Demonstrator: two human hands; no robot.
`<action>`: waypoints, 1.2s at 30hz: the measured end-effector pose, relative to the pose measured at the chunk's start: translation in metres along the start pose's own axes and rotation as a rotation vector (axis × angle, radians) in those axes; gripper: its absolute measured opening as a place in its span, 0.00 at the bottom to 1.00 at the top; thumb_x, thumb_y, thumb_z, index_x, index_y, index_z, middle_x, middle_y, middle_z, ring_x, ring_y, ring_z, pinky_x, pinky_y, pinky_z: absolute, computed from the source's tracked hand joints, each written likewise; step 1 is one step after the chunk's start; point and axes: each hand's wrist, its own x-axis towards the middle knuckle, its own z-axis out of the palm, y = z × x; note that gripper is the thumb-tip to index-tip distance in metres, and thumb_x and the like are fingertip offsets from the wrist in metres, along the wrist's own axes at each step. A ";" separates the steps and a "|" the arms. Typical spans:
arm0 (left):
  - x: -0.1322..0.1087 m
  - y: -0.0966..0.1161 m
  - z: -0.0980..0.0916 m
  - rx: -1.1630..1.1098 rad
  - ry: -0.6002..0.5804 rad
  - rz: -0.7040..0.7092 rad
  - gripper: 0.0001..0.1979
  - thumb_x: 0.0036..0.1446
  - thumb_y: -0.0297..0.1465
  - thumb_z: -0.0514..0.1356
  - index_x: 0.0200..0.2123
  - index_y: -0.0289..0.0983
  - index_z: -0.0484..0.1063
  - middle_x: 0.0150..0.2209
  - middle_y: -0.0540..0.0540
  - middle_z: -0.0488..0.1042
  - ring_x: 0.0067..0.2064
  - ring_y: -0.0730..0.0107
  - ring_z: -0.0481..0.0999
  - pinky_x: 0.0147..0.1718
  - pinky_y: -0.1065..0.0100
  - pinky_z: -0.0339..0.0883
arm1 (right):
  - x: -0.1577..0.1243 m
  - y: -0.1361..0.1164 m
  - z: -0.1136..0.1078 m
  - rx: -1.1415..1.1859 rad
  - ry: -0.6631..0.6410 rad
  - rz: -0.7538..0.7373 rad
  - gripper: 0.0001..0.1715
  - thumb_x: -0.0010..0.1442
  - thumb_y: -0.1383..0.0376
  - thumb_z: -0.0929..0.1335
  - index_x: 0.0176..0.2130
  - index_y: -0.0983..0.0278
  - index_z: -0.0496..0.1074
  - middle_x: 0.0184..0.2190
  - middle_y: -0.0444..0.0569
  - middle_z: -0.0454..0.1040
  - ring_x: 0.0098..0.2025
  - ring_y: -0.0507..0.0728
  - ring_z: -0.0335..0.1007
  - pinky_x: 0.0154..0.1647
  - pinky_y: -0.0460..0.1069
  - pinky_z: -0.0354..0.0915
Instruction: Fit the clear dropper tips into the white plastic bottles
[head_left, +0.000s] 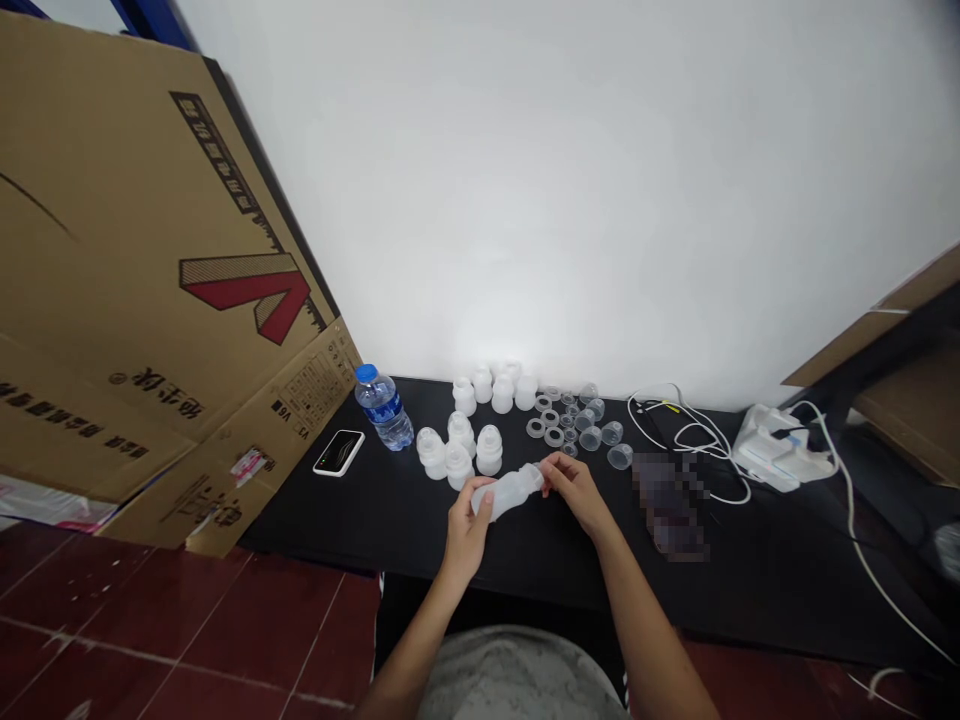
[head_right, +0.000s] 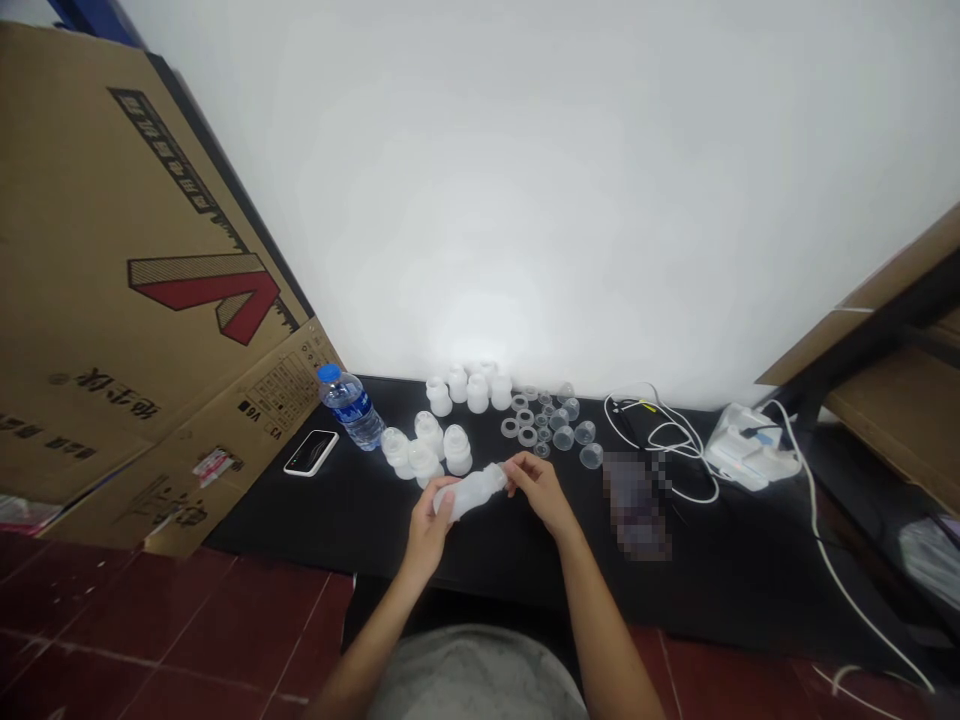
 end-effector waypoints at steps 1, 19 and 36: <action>0.000 0.001 0.000 0.011 -0.009 0.015 0.23 0.68 0.52 0.62 0.49 0.39 0.80 0.38 0.45 0.80 0.33 0.65 0.74 0.31 0.70 0.67 | 0.000 0.000 0.000 -0.001 0.004 -0.004 0.24 0.65 0.45 0.77 0.34 0.62 0.78 0.26 0.44 0.75 0.27 0.54 0.69 0.32 0.50 0.68; 0.007 0.003 0.000 -0.172 -0.019 -0.075 0.29 0.66 0.58 0.61 0.44 0.36 0.78 0.20 0.54 0.70 0.18 0.75 0.65 0.18 0.75 0.57 | -0.009 -0.012 -0.007 -0.052 -0.097 -0.074 0.16 0.62 0.53 0.80 0.46 0.57 0.85 0.40 0.48 0.82 0.41 0.60 0.75 0.45 0.54 0.71; 0.004 0.007 -0.001 -0.111 0.009 -0.025 0.27 0.63 0.54 0.66 0.50 0.37 0.80 0.33 0.47 0.79 0.27 0.69 0.74 0.27 0.71 0.69 | -0.007 -0.010 -0.006 -0.094 -0.062 -0.088 0.18 0.64 0.48 0.77 0.39 0.59 0.79 0.31 0.45 0.76 0.33 0.56 0.69 0.37 0.51 0.66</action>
